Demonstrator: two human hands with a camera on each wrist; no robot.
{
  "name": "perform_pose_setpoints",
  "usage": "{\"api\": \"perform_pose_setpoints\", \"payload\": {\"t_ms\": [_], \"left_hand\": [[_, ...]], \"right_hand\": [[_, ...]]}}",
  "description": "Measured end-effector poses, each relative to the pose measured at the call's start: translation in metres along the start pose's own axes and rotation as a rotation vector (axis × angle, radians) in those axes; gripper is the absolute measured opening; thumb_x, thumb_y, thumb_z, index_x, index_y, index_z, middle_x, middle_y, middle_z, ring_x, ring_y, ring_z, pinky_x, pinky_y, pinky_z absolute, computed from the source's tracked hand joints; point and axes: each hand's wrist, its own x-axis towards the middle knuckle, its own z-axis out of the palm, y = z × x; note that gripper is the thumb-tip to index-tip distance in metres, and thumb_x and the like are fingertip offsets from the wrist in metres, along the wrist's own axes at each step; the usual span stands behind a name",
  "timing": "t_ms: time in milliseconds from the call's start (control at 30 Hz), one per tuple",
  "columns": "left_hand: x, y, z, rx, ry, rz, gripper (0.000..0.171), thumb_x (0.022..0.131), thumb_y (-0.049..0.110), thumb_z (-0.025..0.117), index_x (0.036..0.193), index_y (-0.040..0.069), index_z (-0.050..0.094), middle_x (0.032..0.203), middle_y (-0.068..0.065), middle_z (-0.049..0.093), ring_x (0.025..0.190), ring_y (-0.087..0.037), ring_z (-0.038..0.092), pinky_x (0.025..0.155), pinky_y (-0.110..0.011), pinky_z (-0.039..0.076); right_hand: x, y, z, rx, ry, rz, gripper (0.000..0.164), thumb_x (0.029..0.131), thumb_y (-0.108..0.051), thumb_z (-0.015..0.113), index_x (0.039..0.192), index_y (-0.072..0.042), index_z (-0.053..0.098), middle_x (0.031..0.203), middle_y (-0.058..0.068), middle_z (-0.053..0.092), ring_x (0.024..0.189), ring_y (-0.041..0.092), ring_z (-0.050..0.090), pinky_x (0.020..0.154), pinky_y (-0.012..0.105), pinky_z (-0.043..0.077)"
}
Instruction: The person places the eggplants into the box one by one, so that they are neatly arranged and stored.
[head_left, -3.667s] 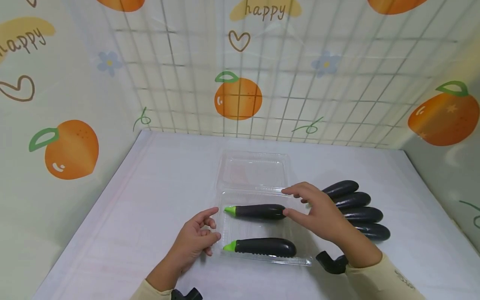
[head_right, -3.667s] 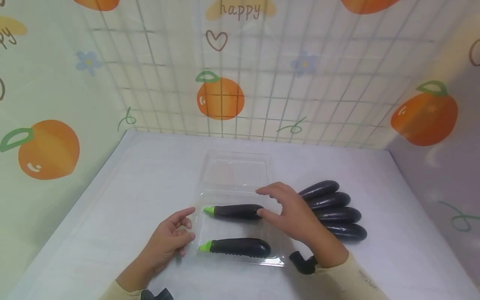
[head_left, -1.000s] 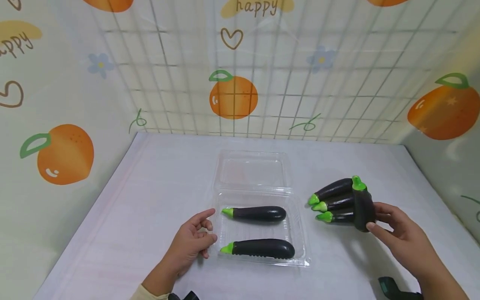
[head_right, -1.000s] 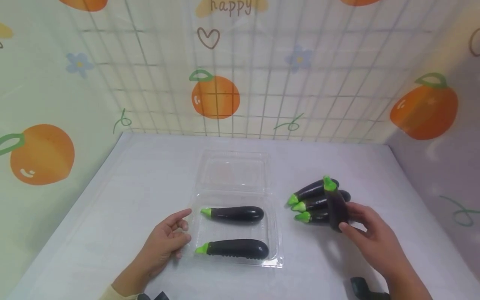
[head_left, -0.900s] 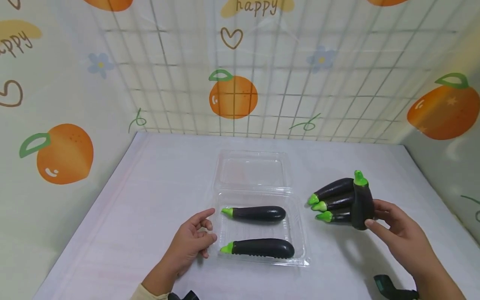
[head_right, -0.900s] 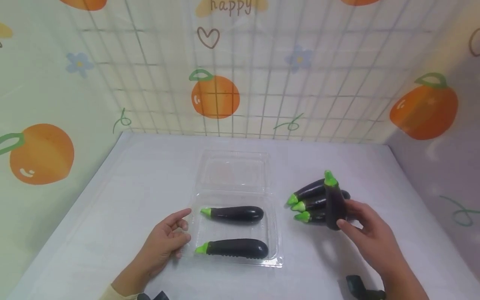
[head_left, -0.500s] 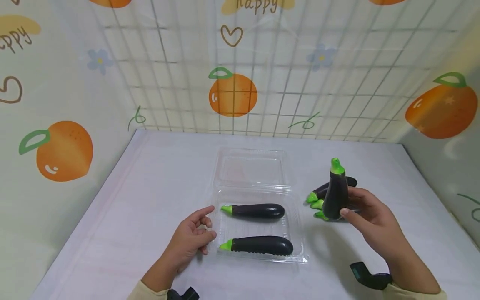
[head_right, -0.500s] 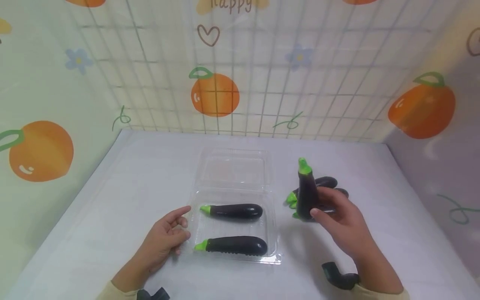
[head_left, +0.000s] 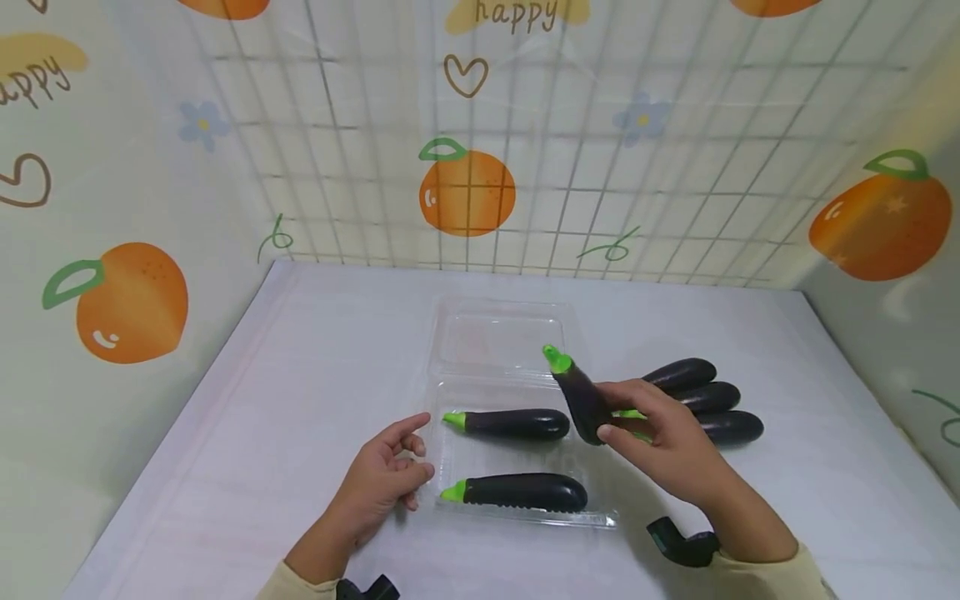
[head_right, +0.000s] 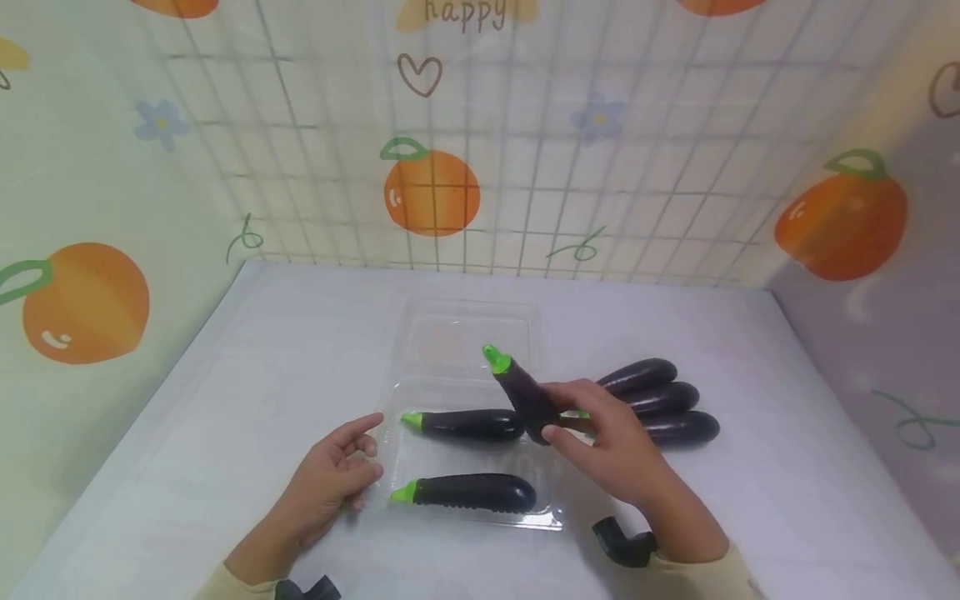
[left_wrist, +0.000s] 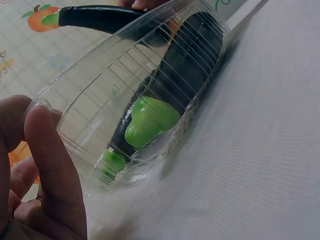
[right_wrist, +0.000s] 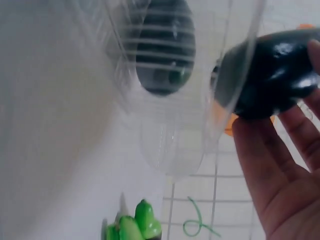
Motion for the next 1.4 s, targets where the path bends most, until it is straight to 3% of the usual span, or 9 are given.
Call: {"api": "perform_pose_setpoints", "payload": {"t_ms": [300, 500, 667, 1000, 1400], "left_hand": [[-0.001, 0.002, 0.001, -0.002, -0.012, 0.011, 0.071, 0.084, -0.004, 0.069, 0.151, 0.005, 0.045, 0.103, -0.004, 0.048, 0.057, -0.004, 0.045, 0.050, -0.018, 0.049], [-0.002, 0.001, 0.002, -0.008, -0.003, 0.009, 0.071, 0.084, -0.005, 0.069, 0.150, 0.004, 0.044, 0.102, -0.003, 0.048, 0.058, -0.004, 0.046, 0.049, -0.018, 0.049], [-0.002, -0.001, 0.003, -0.009, -0.008, 0.015, 0.071, 0.084, -0.005, 0.069, 0.150, 0.003, 0.044, 0.102, -0.003, 0.048, 0.058, -0.004, 0.046, 0.049, -0.019, 0.049], [0.001, -0.003, 0.000, -0.008, -0.009, 0.026, 0.071, 0.084, -0.006, 0.068, 0.151, 0.004, 0.044, 0.102, -0.003, 0.048, 0.059, -0.004, 0.046, 0.049, -0.019, 0.049], [0.001, -0.004, -0.001, -0.008, -0.011, 0.017, 0.071, 0.084, -0.005, 0.069, 0.150, 0.006, 0.045, 0.102, -0.003, 0.048, 0.058, -0.003, 0.045, 0.049, -0.018, 0.049]], "right_hand": [[0.009, -0.005, 0.012, -0.198, -0.084, -0.137, 0.047, 0.085, -0.017, 0.082, 0.129, -0.023, 0.069, 0.121, -0.010, 0.069, 0.110, 0.009, 0.062, 0.086, 0.032, 0.059], [0.013, -0.013, 0.017, -0.215, -0.146, -0.098, 0.040, 0.089, -0.019, 0.077, 0.128, -0.025, 0.070, 0.118, -0.007, 0.070, 0.105, 0.011, 0.065, 0.086, 0.036, 0.060], [0.013, -0.015, 0.013, -0.209, -0.088, -0.092, 0.045, 0.088, -0.016, 0.078, 0.131, -0.023, 0.068, 0.119, -0.008, 0.069, 0.102, 0.014, 0.064, 0.083, 0.039, 0.060], [0.015, -0.013, 0.007, -0.112, 0.004, -0.183, 0.051, 0.082, -0.005, 0.081, 0.130, -0.016, 0.068, 0.118, -0.005, 0.069, 0.109, 0.006, 0.062, 0.086, 0.027, 0.060], [0.010, -0.005, -0.001, -0.100, 0.041, -0.098, 0.052, 0.082, -0.008, 0.084, 0.130, -0.015, 0.067, 0.119, -0.002, 0.068, 0.110, 0.000, 0.060, 0.087, 0.020, 0.057]]}}
